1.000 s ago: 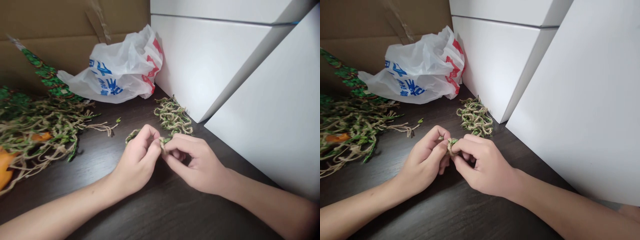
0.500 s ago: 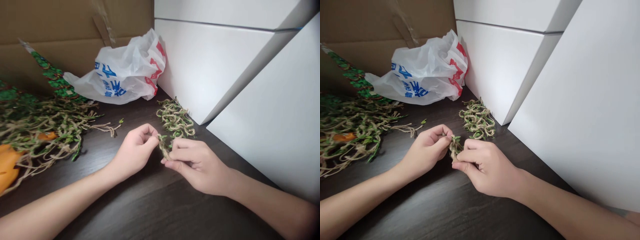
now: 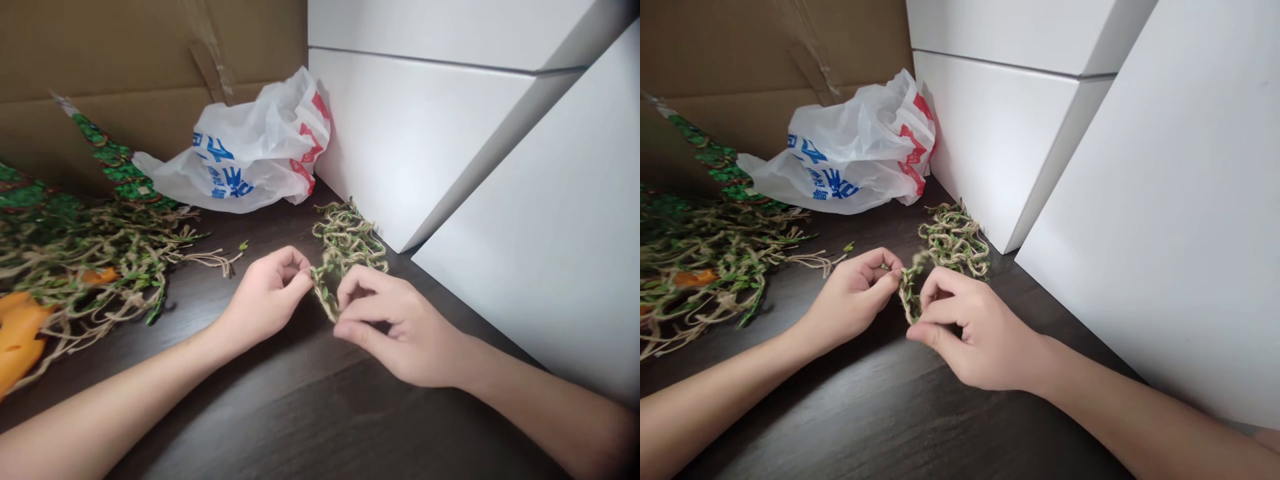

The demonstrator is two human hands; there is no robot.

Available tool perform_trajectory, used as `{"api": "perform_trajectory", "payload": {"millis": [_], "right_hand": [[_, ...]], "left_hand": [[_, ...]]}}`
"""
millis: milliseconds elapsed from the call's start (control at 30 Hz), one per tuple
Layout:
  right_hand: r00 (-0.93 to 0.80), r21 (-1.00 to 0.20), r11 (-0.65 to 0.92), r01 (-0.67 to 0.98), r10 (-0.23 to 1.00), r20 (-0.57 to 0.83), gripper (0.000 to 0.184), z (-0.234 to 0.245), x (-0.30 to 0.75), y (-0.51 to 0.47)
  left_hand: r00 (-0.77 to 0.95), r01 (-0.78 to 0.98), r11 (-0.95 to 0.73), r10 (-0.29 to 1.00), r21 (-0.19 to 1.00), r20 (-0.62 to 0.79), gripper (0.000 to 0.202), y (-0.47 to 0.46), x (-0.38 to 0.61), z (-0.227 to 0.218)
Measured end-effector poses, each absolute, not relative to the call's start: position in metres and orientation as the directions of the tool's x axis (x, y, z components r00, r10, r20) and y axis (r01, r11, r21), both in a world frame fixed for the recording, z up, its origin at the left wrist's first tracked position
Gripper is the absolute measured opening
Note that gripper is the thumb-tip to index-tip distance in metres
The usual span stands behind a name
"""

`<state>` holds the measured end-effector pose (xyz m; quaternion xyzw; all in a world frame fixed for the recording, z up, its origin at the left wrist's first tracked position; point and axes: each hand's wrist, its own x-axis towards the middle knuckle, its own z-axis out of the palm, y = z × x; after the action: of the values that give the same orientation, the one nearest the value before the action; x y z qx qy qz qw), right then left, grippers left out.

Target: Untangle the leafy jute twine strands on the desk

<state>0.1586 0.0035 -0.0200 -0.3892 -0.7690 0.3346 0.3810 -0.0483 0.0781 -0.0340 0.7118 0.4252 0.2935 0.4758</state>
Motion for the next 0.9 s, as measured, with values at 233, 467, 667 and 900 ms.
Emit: {"api": "perform_trajectory", "payload": {"millis": [233,467,667,900], "right_hand": [[-0.426,-0.908,0.187,0.374,0.905,0.011,0.024,-0.022,0.158,0.005],[-0.65,-0.843,0.421,0.335,0.751,0.118,0.025,-0.016,0.163,0.002],[-0.615,-0.76,0.357,0.543,0.785,-0.071,0.008,-0.007,0.163,-0.002],[-0.759,-0.817,0.423,0.393,0.651,-0.027,0.015,0.002,0.167,-0.012]], "left_hand": [[0.477,0.276,-0.212,0.877,0.937,0.057,0.007,0.078,-0.048,-0.034],[0.396,0.255,-0.138,0.918,0.957,0.027,0.008,0.087,-0.051,-0.04],[0.396,0.233,-0.101,0.918,0.967,0.0,0.007,0.094,-0.054,-0.044],[0.274,0.078,0.098,0.955,0.992,-0.116,0.013,0.098,-0.049,-0.037]]}}
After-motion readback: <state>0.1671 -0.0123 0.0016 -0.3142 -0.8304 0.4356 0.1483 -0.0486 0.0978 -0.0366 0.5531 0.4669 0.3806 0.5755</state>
